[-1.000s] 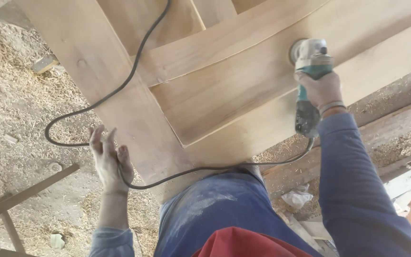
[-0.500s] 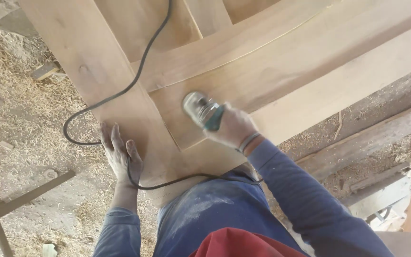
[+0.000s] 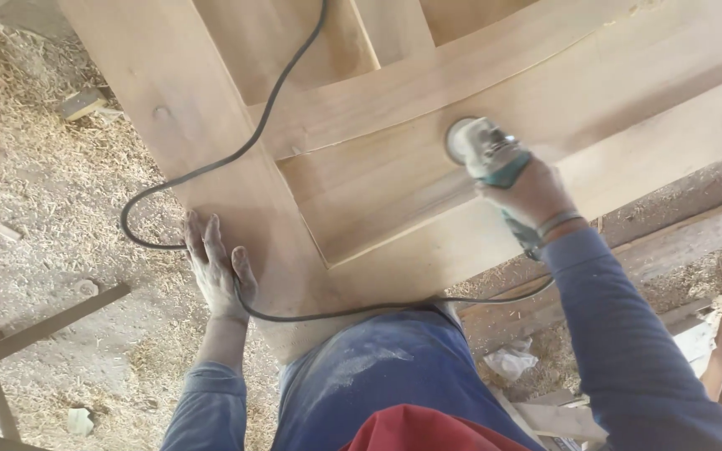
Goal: Using an angle grinder with a sanding disc to smooth and finish the surface of a wooden door.
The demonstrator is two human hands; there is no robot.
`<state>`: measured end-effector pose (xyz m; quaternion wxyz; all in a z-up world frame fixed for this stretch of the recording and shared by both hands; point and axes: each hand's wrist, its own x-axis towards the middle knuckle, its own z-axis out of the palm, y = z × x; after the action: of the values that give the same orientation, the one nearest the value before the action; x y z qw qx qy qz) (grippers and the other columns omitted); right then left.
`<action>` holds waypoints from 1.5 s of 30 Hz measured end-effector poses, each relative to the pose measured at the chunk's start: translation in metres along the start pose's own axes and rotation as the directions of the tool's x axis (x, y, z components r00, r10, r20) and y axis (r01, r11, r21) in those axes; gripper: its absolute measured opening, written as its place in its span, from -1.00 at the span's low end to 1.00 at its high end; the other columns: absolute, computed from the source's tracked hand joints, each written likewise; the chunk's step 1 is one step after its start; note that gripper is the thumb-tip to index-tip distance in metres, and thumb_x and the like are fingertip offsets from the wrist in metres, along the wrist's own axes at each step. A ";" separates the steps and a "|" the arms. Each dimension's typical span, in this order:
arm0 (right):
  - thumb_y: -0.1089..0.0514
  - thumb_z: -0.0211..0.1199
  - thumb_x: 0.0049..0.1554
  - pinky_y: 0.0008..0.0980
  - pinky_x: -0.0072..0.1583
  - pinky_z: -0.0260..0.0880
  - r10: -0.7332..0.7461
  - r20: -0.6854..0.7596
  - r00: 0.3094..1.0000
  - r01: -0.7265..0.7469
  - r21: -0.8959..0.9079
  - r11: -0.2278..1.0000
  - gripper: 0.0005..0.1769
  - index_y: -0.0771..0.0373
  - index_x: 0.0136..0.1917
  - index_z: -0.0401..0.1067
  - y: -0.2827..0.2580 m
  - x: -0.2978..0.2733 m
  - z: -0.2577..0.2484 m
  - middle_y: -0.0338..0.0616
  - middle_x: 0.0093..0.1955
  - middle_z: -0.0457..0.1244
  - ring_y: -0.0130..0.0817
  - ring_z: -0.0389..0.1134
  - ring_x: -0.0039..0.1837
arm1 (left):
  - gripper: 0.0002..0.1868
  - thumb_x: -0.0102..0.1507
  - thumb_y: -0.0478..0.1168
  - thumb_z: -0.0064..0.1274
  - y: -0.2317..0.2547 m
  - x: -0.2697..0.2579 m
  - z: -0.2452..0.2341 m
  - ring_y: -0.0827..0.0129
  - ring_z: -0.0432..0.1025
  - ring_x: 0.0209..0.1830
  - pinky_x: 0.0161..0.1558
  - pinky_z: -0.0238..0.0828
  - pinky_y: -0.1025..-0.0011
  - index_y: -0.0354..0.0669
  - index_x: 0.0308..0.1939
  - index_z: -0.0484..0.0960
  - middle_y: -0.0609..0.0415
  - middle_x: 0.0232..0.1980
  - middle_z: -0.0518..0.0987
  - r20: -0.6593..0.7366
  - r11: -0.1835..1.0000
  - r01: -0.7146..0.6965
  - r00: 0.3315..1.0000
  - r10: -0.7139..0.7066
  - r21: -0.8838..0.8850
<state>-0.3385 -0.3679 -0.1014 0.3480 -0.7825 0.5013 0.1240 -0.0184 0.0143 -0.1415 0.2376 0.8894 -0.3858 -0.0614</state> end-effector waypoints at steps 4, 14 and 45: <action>-0.11 0.51 -0.04 -0.20 0.09 0.52 0.152 -0.133 0.979 -0.121 0.217 0.969 -0.41 0.29 0.13 0.50 0.018 0.002 0.000 0.06 0.00 0.42 -0.16 0.49 0.01 | -0.27 0.48 0.24 -0.53 -0.004 -0.001 0.003 -0.39 -0.01 0.62 0.51 0.03 -0.26 -0.20 0.49 0.29 -0.34 0.63 0.09 0.034 0.999 0.046 0.998 -0.046 -0.013; -0.21 0.50 -0.12 -0.06 0.01 0.52 -0.130 -0.043 0.991 0.133 0.088 0.987 -0.28 0.39 0.05 0.39 -0.130 -0.048 0.073 0.16 -0.13 0.40 0.06 0.48 -0.05 | -0.36 0.50 0.15 -0.41 -0.001 -0.004 0.001 -0.35 -0.03 0.65 0.56 0.00 -0.25 -0.18 0.50 0.28 -0.28 0.64 0.08 0.001 0.999 0.035 0.999 -0.035 -0.009; -0.16 0.53 -0.05 -0.17 0.03 0.52 0.196 -0.173 0.965 -0.165 0.178 0.970 -0.42 0.32 0.05 0.55 0.042 0.011 0.000 0.03 -0.05 0.43 -0.13 0.49 -0.06 | -0.36 0.53 0.17 -0.41 0.003 0.002 -0.001 -0.35 0.01 0.64 0.57 0.05 -0.22 -0.24 0.47 0.29 -0.32 0.62 0.09 -0.041 0.995 -0.042 0.998 0.038 -0.092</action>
<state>-0.3699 -0.3862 -0.1248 0.3483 -0.7109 0.6097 0.0391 -0.0189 0.0114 -0.1389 0.2871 0.8706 -0.3955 -0.0570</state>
